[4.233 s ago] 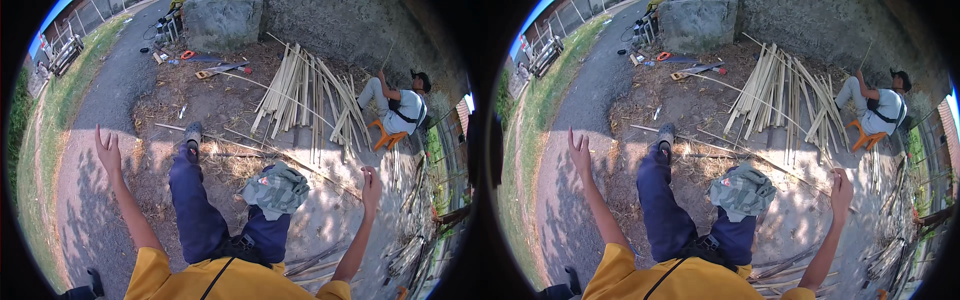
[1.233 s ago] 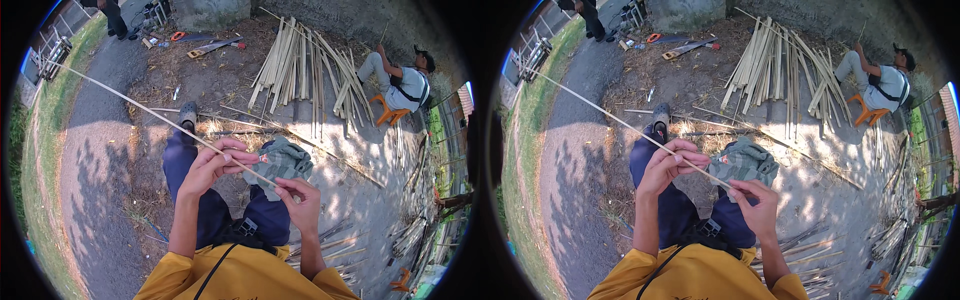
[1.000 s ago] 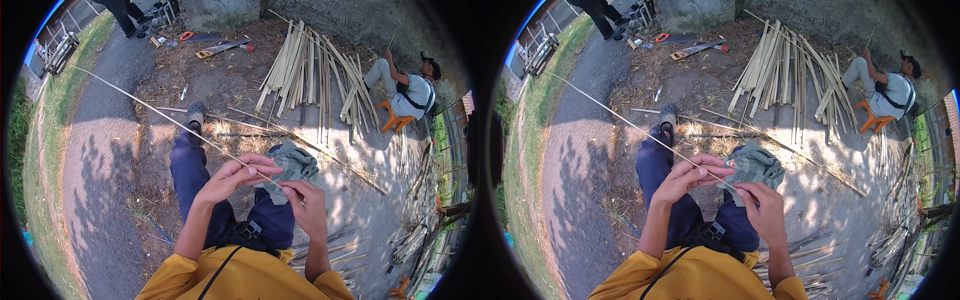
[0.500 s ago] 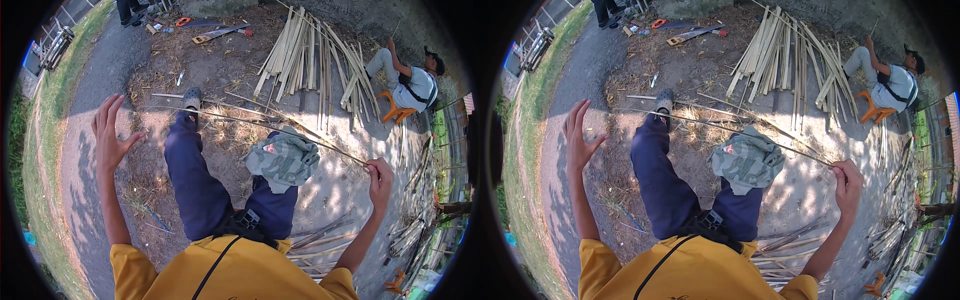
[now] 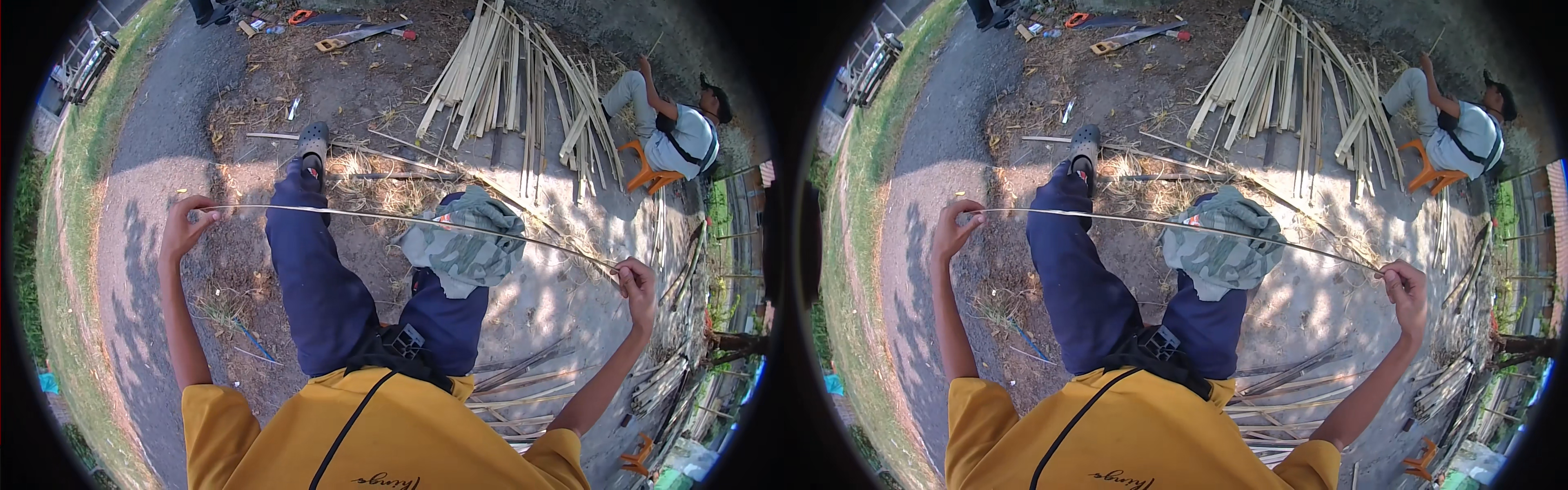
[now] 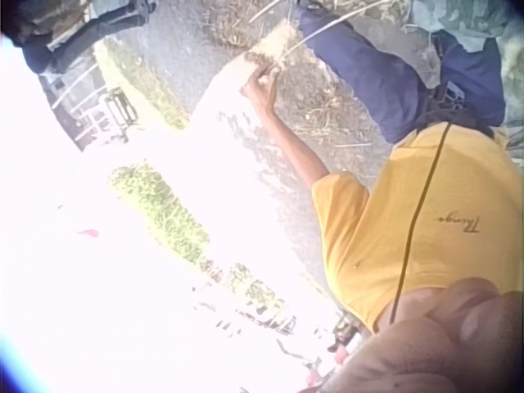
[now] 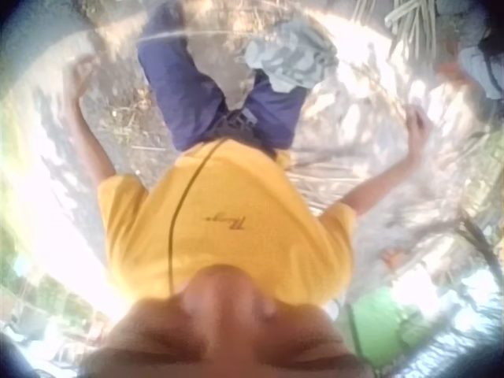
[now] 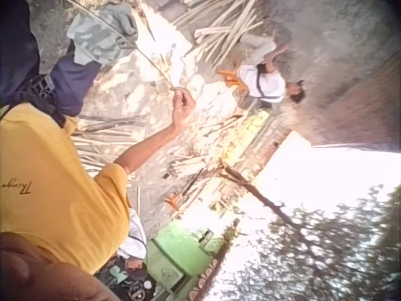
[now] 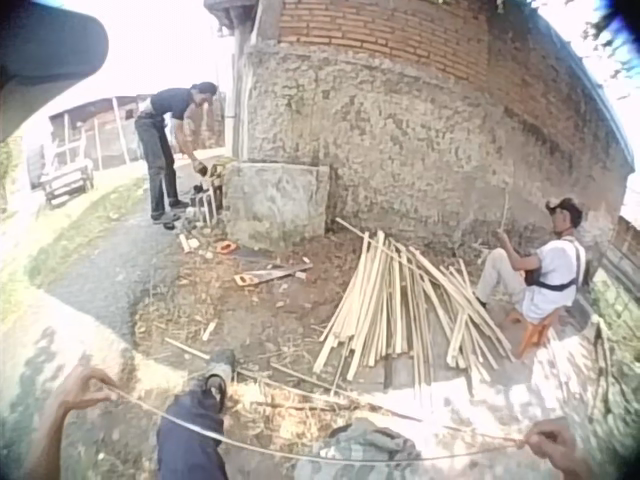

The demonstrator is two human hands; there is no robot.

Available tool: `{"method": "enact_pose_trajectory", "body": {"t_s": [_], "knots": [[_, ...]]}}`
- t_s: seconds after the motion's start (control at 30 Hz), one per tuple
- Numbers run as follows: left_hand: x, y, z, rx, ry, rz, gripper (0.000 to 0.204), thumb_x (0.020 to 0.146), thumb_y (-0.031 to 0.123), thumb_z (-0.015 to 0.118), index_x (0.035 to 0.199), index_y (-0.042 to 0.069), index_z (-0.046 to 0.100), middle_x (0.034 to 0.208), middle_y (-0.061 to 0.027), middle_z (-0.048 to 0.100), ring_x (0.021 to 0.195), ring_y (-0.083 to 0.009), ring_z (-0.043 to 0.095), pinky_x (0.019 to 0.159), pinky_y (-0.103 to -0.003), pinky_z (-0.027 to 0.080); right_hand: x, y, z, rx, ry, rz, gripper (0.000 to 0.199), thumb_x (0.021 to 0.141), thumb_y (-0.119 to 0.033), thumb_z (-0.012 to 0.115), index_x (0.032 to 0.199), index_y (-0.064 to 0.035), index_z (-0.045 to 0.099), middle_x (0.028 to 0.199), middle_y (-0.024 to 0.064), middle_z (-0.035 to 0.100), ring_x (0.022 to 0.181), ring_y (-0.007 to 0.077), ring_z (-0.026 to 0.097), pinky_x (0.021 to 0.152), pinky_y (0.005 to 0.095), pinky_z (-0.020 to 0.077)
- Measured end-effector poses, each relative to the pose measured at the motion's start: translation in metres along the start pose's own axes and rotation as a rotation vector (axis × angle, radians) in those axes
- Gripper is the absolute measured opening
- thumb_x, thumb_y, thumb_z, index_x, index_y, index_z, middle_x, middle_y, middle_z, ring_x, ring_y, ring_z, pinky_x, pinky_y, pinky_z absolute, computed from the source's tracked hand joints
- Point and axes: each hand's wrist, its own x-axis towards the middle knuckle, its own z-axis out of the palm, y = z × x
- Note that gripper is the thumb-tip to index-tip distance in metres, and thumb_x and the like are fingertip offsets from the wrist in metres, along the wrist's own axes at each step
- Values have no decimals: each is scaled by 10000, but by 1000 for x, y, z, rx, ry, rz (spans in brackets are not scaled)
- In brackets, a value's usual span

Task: The person shaves thin strips of wood using a large blade, holding the wood against their lap and pulling the blade along the length to remove material.

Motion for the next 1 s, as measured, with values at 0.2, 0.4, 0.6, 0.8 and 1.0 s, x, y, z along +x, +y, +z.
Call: {"method": "enact_pose_trajectory", "body": {"t_s": [0.2, 0.4, 0.6, 0.8, 1.0], "knots": [[-14, -26, 8, -157, 49, -118, 286, 1003, 251, 737, 999, -35, 726, 870, -90, 743, 852, -168, 693, 853, -348, 542, -2, 26, -14, 73, -27, 81, 286, 1028, -249, 714, 964, 29, 737, 722, 4, 600, 589, 78, 497, 541, 256, 388], [-17, -35, 33, -164, 208, -113, 325, 1058, 282, 667, 893, 1, 675, 785, -52, 683, 767, -132, 642, 759, -308, 500, 6, 42, 5, 215, 22, 24, 512, 1056, -437, 630, 1173, 53, 720, 969, 132, 739, 856, 208, 724, 809, 347, 573], [-4, -7, 60, -438, 338, -228, 331, 1084, 341, 615, 974, 41, 698, 915, -63, 730, 889, -144, 661, 853, -317, 501, 22, 45, 39, 450, 121, -66, 832, 1102, -647, 331, 1405, 90, 571, 1365, 245, 665, 1309, 336, 645, 1155, 447, 497], [17, 49, 91, -724, 495, -219, 556, 1135, 480, 419, 1201, 11, 711, 1244, -155, 730, 1205, -246, 661, 1069, -422, 488, 37, 23, 78, 672, 262, -107, 905, 1106, -670, 195, 1472, 101, 500, 1490, 297, 565, 1431, 374, 538, 1242, 464, 408], [35, 51, 119, -846, 547, -132, 616, 1118, 546, 408, 1378, 17, 586, 1380, -184, 687, 1330, -284, 612, 1043, -430, 491, 45, 24, 94, 795, 251, -153, 896, 1113, -653, 215, 1497, 117, 462, 1528, 321, 515, 1462, 391, 499, 1268, 472, 376]]}}
